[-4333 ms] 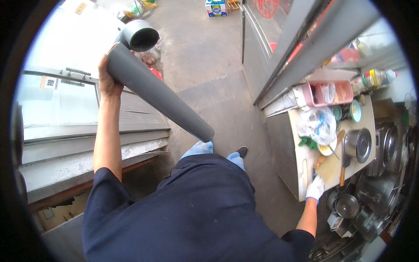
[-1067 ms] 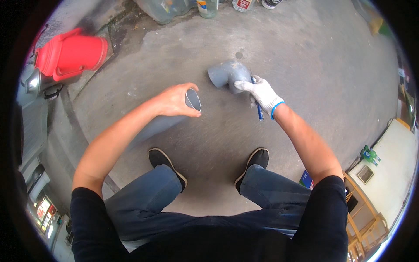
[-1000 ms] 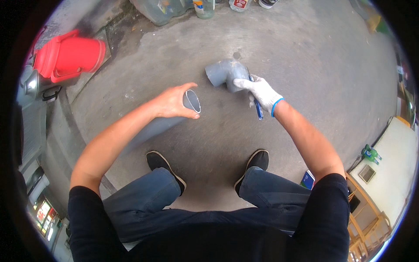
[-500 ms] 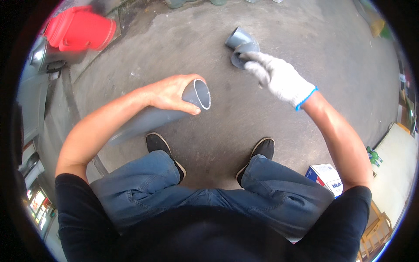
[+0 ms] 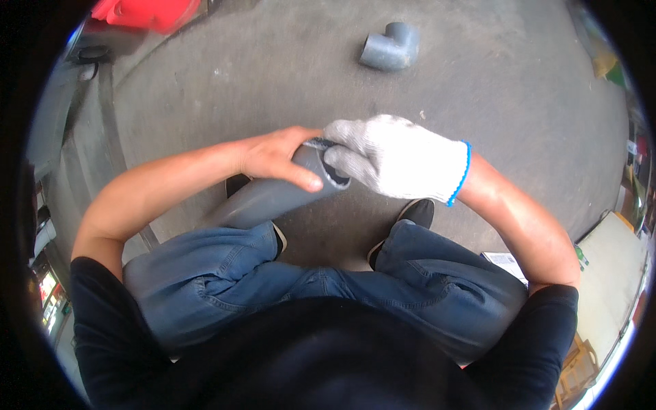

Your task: The person carries a PVC pipe and elbow fitting, then sits on the floor to assemble them. They use a utility knife to trim the pipe ends and fit the elbow into the pipe.

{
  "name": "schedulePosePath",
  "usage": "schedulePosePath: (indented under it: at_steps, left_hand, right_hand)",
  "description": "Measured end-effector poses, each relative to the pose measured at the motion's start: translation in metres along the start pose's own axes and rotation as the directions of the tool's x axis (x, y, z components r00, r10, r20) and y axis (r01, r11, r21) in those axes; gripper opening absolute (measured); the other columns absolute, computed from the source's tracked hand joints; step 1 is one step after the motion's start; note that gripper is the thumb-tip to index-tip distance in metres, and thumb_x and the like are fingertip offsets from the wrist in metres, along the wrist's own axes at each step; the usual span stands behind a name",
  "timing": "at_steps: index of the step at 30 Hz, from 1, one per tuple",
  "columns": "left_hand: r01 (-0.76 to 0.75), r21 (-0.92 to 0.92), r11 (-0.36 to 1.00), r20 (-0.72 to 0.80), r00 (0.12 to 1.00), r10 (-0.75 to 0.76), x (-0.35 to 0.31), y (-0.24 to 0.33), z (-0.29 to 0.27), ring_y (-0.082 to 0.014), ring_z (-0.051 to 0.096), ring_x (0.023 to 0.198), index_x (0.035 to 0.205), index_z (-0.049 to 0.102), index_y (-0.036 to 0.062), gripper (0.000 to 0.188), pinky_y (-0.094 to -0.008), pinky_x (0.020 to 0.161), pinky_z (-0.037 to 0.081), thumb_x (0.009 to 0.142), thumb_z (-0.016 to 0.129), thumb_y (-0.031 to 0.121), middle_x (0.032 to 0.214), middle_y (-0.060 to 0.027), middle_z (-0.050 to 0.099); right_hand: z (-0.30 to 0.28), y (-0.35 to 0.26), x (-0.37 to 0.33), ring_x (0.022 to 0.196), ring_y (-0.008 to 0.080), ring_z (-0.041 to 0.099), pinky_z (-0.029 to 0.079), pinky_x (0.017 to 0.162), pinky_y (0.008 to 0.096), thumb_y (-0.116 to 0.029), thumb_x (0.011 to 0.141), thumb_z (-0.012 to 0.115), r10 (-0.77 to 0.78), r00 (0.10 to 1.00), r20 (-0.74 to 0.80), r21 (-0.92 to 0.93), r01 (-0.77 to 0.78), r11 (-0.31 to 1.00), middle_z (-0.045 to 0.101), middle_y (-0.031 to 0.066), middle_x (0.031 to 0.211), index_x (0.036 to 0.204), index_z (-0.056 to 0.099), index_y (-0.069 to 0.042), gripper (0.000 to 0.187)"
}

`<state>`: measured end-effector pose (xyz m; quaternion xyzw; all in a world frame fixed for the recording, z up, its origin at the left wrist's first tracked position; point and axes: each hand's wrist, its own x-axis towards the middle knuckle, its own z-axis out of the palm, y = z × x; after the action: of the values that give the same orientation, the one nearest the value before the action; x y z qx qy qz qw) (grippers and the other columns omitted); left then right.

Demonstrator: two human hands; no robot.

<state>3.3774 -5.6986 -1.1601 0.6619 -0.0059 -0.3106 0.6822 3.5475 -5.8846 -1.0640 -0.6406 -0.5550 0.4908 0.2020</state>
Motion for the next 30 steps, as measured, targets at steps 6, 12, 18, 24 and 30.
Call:
schedulePosePath:
  at_steps: [6, 12, 18, 24, 30]
  left_hand:
    - [0.022, 0.047, 0.999, -0.008, 1.000, -0.022, 0.001, -0.033, 0.016, -0.0375, 0.066, 0.123, 0.153, 0.045, -0.0039, 0.103, -0.0449, 0.107, 0.051, 0.079, 0.083, 0.057, 0.136, -0.0279, 0.064]
    - [0.038, 0.298, 0.954, -0.040, 0.999, -0.027, -0.015, -0.059, 0.048, -0.0446, 0.065, 0.122, 0.160, 0.027, -0.0044, 0.115, -0.0497, 0.107, 0.051, 0.076, 0.086, 0.046, 0.135, -0.0333, 0.062]
    - [0.008, 0.245, 0.970, -0.022, 1.000, -0.003, -0.012, -0.049, 0.047, -0.0450, 0.066, 0.119, 0.158, 0.029, -0.0042, 0.107, -0.0498, 0.105, 0.053, 0.077, 0.084, 0.038, 0.131, -0.0330, 0.064]
    - [0.044, 0.253, 0.966, 0.041, 0.998, -0.056, 0.004, -0.019, 0.038, -0.0437, 0.067, 0.119, 0.156, 0.030, -0.0089, 0.107, -0.0472, 0.105, 0.055, 0.077, 0.084, 0.039, 0.130, -0.0333, 0.064]
    - [-0.030, 0.266, 0.964, 0.031, 0.999, 0.023, 0.010, -0.020, 0.037, -0.0419, 0.069, 0.117, 0.155, 0.032, -0.0098, 0.105, -0.0462, 0.104, 0.056, 0.077, 0.083, 0.039, 0.128, -0.0327, 0.065]
  right_hand:
    - [0.031, 0.023, 0.010, 0.085, 0.0437, 0.073, 0.059, 0.078, 0.0500, -0.019, 0.105, 0.058, -0.085, 0.996, -0.031, -0.116, 0.081, 0.990, 0.072, 0.0258, 0.088, 0.120, 0.067, 0.000, 0.025]
    - [0.047, 0.053, 0.007, 0.083, 0.0430, 0.074, 0.060, 0.079, 0.0496, -0.023, 0.106, 0.059, -0.238, 0.971, -0.031, -0.147, 0.231, 0.962, 0.073, 0.0248, 0.088, 0.118, 0.069, -0.001, 0.026]
    - [0.047, 0.050, 0.007, 0.084, 0.0401, 0.075, 0.060, 0.076, 0.0454, -0.045, 0.099, 0.072, -0.086, 0.984, 0.158, -0.196, 0.117, 0.974, 0.072, 0.0256, 0.086, 0.112, 0.069, 0.002, 0.049]
    - [0.040, 0.036, 0.002, 0.082, 0.0384, 0.075, 0.060, 0.073, 0.0430, -0.056, 0.089, 0.080, -0.070, 0.993, 0.096, -0.247, 0.092, 0.965, 0.072, 0.0210, 0.081, 0.107, 0.069, 0.002, 0.062]
    - [0.038, 0.039, -0.006, 0.076, 0.0369, 0.074, 0.059, 0.069, 0.0422, -0.056, 0.088, 0.080, -0.149, 0.989, 0.019, -0.300, 0.148, 0.943, 0.070, 0.0198, 0.077, 0.103, 0.068, 0.003, 0.062]
